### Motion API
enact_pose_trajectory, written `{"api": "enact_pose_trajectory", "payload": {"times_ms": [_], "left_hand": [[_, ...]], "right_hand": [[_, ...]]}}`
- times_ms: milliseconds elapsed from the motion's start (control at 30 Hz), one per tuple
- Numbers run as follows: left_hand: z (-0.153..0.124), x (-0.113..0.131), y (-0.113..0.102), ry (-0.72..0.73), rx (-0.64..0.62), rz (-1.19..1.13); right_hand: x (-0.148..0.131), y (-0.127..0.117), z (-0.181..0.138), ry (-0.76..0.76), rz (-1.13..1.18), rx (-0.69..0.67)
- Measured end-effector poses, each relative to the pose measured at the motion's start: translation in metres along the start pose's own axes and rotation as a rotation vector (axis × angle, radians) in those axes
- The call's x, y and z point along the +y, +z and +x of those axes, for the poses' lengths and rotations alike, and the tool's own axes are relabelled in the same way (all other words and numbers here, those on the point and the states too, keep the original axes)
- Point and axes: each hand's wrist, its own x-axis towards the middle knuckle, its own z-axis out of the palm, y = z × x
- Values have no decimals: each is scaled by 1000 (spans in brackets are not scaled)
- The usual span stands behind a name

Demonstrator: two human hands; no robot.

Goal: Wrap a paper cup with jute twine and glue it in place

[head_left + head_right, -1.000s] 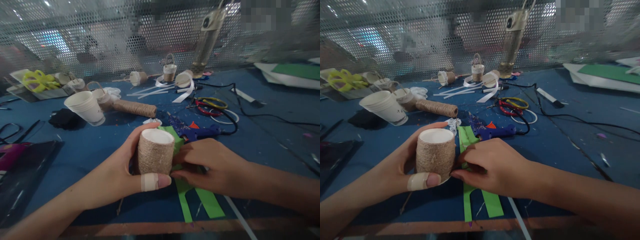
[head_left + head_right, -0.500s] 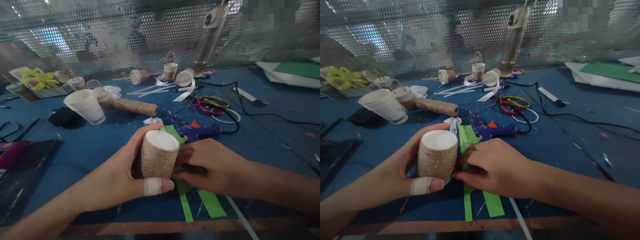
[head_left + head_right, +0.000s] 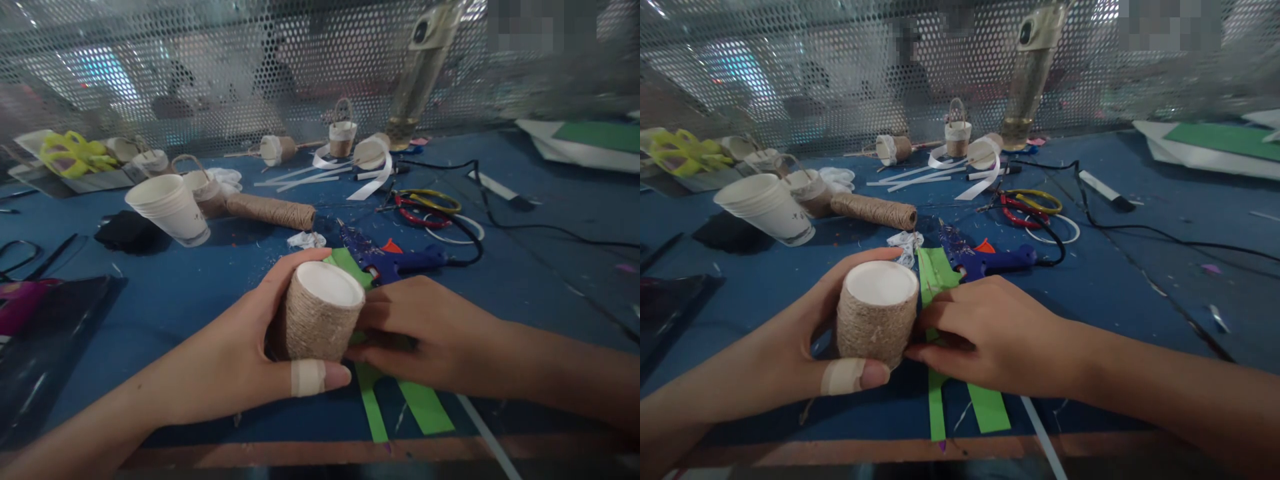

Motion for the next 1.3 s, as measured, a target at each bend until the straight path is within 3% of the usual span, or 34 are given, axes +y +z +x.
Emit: {"api": "enact_pose_trajectory", "payload": {"times_ms": [367, 1300], "left_hand": [[-2, -3, -2, 43, 10, 224], [-3, -1, -4, 68, -29, 307]], "right_hand": [[0, -2, -3, -57, -71, 20], [0, -2, 0, -36, -67, -17]]}}
